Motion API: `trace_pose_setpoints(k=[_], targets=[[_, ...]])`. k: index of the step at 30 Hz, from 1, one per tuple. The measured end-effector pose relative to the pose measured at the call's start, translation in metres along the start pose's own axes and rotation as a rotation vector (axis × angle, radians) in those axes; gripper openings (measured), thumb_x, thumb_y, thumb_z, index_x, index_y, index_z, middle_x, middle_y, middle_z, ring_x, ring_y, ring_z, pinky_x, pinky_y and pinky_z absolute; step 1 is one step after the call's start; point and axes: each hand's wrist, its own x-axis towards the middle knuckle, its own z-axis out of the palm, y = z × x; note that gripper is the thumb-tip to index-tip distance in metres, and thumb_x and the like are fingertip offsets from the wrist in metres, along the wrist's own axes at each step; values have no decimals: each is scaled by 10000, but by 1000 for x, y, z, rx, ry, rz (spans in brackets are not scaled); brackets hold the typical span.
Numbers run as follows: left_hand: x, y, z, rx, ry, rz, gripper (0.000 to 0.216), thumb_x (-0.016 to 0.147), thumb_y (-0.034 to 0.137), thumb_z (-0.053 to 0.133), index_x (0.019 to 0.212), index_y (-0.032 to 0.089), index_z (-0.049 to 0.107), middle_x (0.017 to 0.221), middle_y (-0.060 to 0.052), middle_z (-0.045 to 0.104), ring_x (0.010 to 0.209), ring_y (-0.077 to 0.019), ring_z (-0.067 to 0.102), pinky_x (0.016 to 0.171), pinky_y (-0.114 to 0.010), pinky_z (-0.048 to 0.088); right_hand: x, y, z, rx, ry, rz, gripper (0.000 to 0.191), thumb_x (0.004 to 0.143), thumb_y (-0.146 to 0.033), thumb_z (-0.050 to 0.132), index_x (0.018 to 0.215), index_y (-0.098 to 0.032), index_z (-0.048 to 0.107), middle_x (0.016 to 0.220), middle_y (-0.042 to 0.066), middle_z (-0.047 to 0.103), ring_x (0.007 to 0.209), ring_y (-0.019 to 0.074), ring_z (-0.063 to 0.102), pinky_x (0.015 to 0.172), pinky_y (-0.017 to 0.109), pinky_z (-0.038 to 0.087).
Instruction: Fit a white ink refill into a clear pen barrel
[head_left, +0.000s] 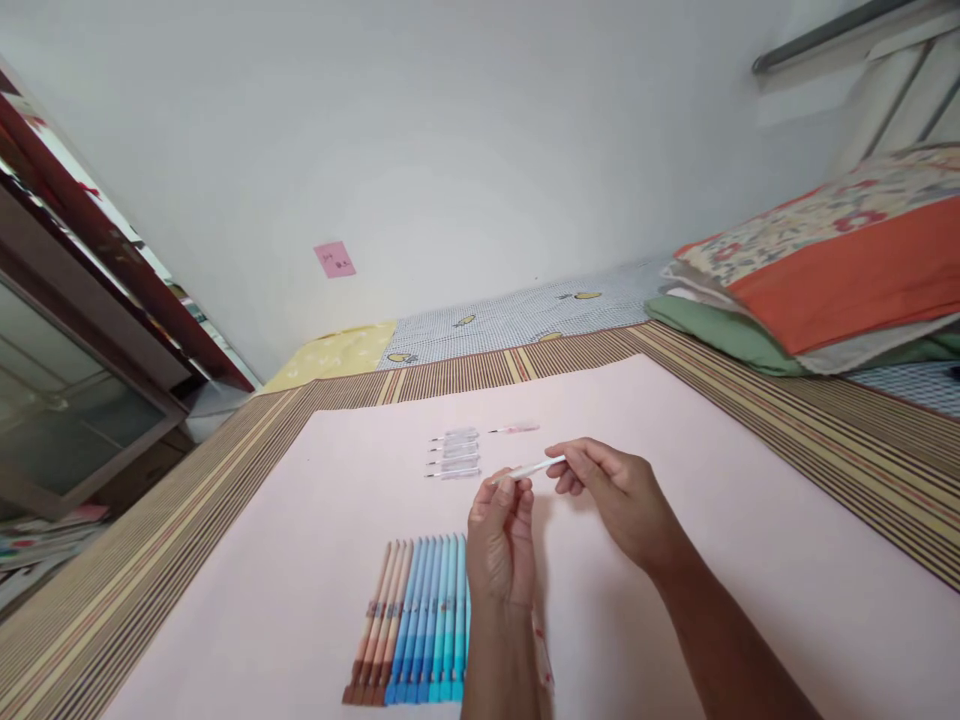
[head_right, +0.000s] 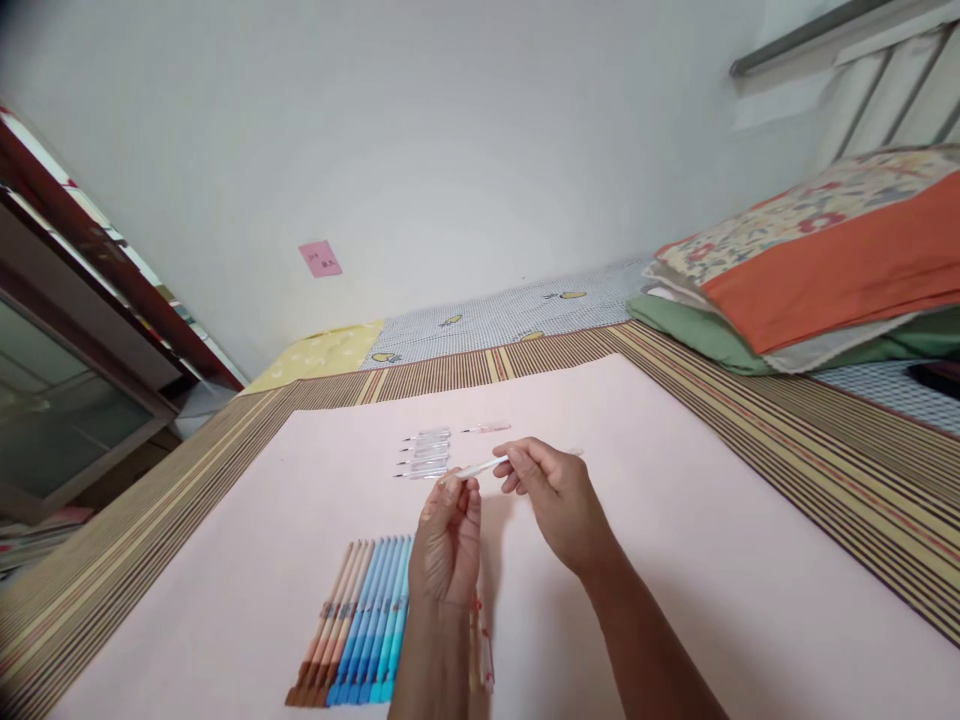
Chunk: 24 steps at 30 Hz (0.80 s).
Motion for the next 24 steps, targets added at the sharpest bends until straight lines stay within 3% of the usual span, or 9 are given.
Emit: trace_pose_setpoints(k=[2, 5, 9, 12, 15, 17, 21, 24], targets=[[2, 0, 2, -65, 103, -59, 85, 792, 26, 714, 841, 93, 696, 850, -58, 705, 754, -102, 694, 741, -188, 589, 2, 0, -6, -3, 20, -22, 443, 959, -527, 498, 1168, -195, 704, 1003, 93, 749, 896, 219, 686, 815, 348, 537], [4, 5, 5, -233, 237, -202, 165, 924, 13, 517, 892, 72, 668, 845, -82, 693, 754, -95, 692, 705, -166, 586, 8, 6, -24, -5, 122, -29, 473, 980, -507, 447, 1301, -210, 629, 1220, 115, 698, 1068, 252, 661, 876, 388, 531], [5, 13, 5, -381, 190, -305, 261, 1016, 170, 416, 921, 71, 638, 814, -82, 665, 698, -78, 666, 605, -134, 563, 15, 45, -54, -295, 363, 25, 343, 953, -327, 462, 1173, -193, 689, 1172, 108, 715, 1119, 274, 639, 981, 448, 483], [4, 13, 5, -336, 193, -300, 218, 998, 147, 452, 916, 78, 642, 811, -80, 668, 694, -82, 667, 603, -136, 563, 17, 86, -60, -682, 237, 35, 353, 913, -186, 433, 1140, -212, 702, 1231, 109, 690, 1180, 302, 591, 998, 484, 456], [5, 8, 6, -261, 223, -288, 182, 968, 88, 483, 905, 80, 653, 810, -82, 679, 699, -92, 678, 614, -147, 572, 17, 113, -53, -905, 52, -49, 406, 895, -70, 405, 1154, -210, 685, 1290, 104, 655, 1255, 288, 528, 1019, 453, 422], [5, 7, 6, -220, 224, -269, 161, 947, 58, 506, 894, 82, 656, 809, -82, 689, 702, -102, 687, 613, -155, 579, 17, 116, -47, -999, -28, -50, 402, 894, -38, 408, 1128, -206, 688, 1251, 110, 659, 1187, 277, 556, 954, 413, 434], [6, 6, 6, -185, 239, -231, 139, 921, 18, 531, 890, 74, 654, 806, -80, 701, 708, -112, 699, 617, -166, 591, 16, 103, -43, -1116, -57, 113, 244, 916, -122, 502, 993, -216, 714, 1076, 110, 663, 980, 265, 584, 754, 338, 403], [6, 7, 6, -164, 252, -194, 130, 914, 9, 541, 883, 67, 652, 787, -77, 699, 686, -106, 695, 615, -162, 591, 15, 96, -41, -1112, -65, 178, 186, 916, -136, 516, 898, -193, 692, 1011, 109, 655, 952, 256, 567, 726, 321, 365]])
